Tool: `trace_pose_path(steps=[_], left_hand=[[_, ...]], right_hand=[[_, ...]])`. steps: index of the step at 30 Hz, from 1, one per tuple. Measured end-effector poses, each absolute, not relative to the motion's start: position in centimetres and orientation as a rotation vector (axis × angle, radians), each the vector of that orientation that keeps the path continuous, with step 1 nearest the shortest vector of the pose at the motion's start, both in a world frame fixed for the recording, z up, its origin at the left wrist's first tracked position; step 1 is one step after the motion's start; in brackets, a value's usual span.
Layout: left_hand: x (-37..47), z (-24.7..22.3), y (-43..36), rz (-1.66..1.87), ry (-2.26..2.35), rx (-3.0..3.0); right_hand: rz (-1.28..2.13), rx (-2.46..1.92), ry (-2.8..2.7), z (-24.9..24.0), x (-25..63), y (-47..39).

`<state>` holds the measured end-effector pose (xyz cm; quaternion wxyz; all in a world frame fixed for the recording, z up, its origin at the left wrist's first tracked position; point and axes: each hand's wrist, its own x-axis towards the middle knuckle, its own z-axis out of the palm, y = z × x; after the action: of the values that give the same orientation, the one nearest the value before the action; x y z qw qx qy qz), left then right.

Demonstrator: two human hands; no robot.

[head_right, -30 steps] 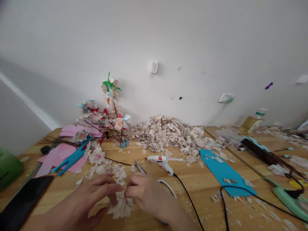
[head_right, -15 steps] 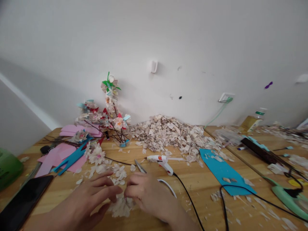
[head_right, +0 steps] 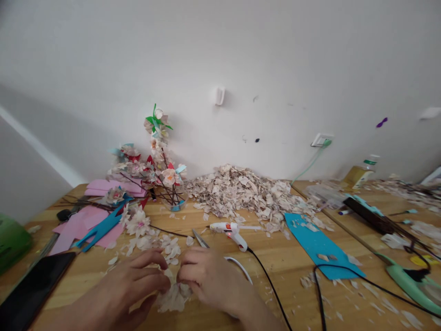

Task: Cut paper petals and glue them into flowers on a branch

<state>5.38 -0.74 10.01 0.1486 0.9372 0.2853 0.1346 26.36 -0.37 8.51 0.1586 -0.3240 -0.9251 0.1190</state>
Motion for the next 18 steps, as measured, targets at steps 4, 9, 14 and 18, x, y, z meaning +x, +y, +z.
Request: trace_pose_path(steps=[4,9,14,18], left_hand=[[5.53,10.26,-0.8,0.371,0.794,2.704],[5.54,10.3,-0.81,0.357,0.769,2.718],[5.46,10.38,-0.83,0.404,0.728,2.664],[5.42,10.52,-0.67,0.469,0.679,2.592]], right_hand=[[0.35,-0.91,-2.652,8.54,26.4,-0.3],[0.375,-0.901,-2.637,8.42,26.4,-0.35],[0.363,-0.912,-2.609,8.44,26.41,-0.53],[0.363,-0.901,-2.593,8.45,26.44,-0.52]])
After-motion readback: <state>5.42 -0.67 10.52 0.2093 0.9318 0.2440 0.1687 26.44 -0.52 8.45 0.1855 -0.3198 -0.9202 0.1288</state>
